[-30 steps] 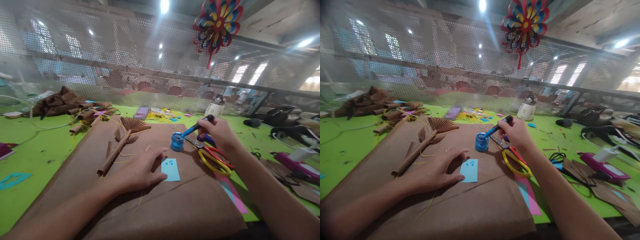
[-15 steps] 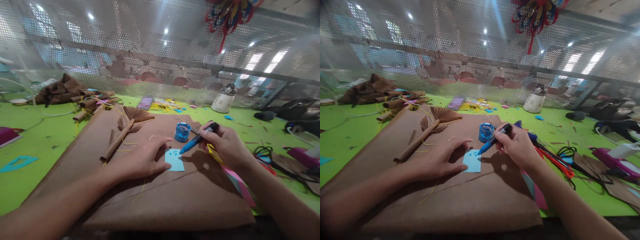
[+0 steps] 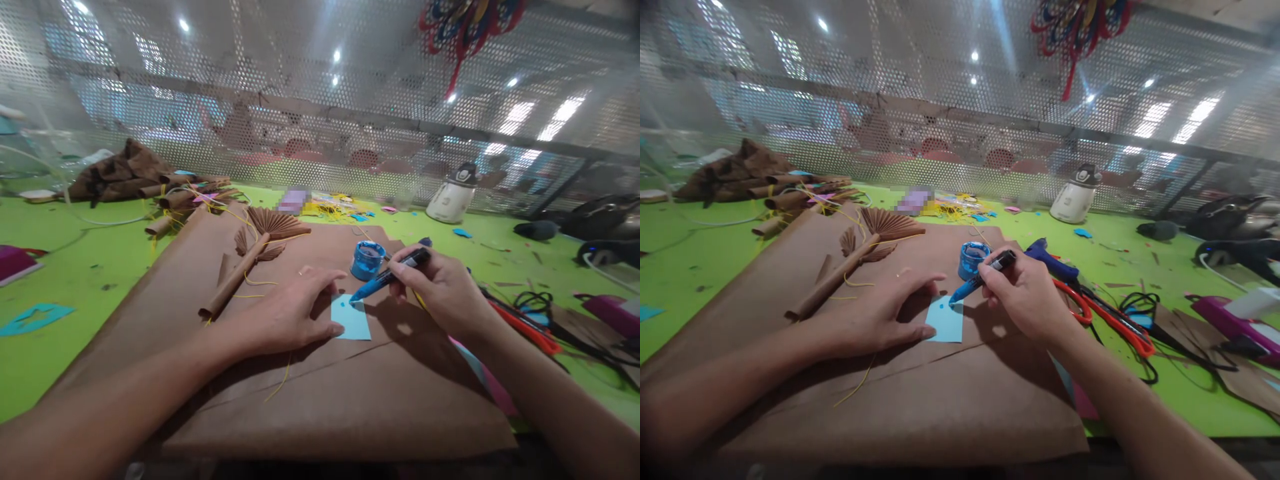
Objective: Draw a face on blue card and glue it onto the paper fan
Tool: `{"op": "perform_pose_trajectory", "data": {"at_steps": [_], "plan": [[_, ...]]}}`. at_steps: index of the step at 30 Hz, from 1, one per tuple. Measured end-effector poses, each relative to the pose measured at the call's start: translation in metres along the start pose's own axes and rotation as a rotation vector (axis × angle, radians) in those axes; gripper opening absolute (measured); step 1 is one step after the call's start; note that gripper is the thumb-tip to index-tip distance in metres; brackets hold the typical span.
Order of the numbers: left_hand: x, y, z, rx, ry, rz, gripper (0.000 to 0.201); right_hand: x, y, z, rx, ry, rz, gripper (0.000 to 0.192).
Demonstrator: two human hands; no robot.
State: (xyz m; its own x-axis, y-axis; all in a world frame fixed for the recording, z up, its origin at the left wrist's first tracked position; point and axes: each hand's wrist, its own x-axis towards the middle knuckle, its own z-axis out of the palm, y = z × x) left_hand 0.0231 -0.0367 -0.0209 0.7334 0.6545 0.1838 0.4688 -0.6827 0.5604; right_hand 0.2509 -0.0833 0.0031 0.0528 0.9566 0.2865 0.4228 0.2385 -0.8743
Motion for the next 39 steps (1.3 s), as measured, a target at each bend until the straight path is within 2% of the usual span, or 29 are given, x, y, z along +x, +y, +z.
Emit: {"op": "perform_pose_trajectory", "data": {"at_steps": [9,26,32,39], "plan": [[0.0011,0.0015,-0.0005,0.006,-0.005,-0.035,0.064,0.0021,0.0009,0.0025,-0.054,-0.004,-0.026,0.015],[0.0008,0.0,-0.0006,-0.018,-0.005,-0.022,0.065,0.0003,-0.0008,-0.0036,-0.045,0.021,0.061,0.016],[0.0015,0.0021,-0.0015,-0.004,-0.003,-0.023,0.064,-0.0012,-0.0005,-0.0026,0.016,0.09,0.085,0.02],[0.0022,0.0029,-0.0012,-0.003,0.004,-0.028,0.063,-0.0024,-0.0005,0.0011,-0.043,0.077,0.03,0.022]]}}
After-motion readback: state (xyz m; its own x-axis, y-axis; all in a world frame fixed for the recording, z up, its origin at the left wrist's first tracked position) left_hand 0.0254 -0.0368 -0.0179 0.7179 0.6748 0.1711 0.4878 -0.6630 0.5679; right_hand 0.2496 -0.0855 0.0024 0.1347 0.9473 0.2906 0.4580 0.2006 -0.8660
